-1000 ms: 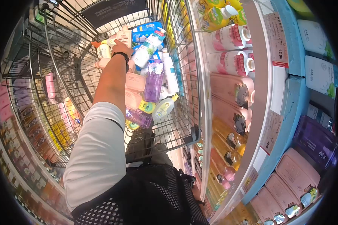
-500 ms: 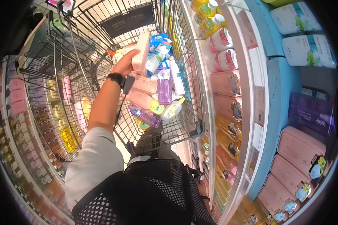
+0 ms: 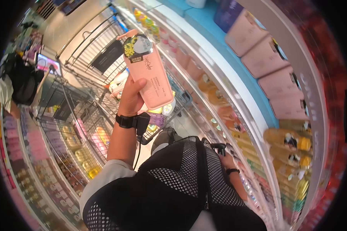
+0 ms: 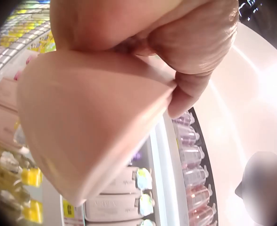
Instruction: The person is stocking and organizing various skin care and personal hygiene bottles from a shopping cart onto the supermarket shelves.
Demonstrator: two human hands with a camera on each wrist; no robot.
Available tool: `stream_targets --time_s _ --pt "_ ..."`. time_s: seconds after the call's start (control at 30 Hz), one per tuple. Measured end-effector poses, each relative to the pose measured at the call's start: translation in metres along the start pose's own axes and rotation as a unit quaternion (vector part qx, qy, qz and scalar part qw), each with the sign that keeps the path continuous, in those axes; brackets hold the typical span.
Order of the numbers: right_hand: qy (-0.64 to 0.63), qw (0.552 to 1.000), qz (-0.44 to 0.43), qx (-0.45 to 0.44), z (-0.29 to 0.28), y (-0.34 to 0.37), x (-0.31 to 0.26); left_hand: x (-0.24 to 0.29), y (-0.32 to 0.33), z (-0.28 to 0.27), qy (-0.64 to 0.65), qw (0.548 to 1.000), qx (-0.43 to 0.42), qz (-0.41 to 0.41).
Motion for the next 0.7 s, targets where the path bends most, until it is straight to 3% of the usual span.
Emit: stream_targets --time_s 0.13,0.2,0.33,0.47,0.7 --pt "-0.082 0.995 0.051 0.026 -0.015 0.023 0.028 -0.018 0.004 0.073 -0.075 0.994 -0.073 0.008" --pt "-0.049 0.997 0.029 0.042 -0.019 0.018 0.058 -0.013 0.007 0.115 -0.114 0.984 -0.120 0.061" --pt "-0.115 0.989 0.079 0.050 -0.023 0.037 0.095 -0.026 0.002 0.186 -0.130 0.962 -0.236 0.036" --pt "-0.152 0.983 0.075 0.076 -0.023 0.041 0.142 -0.046 -0.008 0.248 -0.111 0.940 -0.321 0.034" --pt "-0.205 0.966 0.106 0.116 -0.020 0.057 0.185 -0.083 -0.025 0.299 -0.089 0.908 -0.409 -0.003"
Point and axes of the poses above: each hand's wrist, its own y-axis away from the middle knuckle, its own z-axis out of the palm, x = y × z, the point moved 7 cm from there along -y, towards the middle knuckle, and after that the axes turned 10 degrees about -y, right-handed, at the moved point
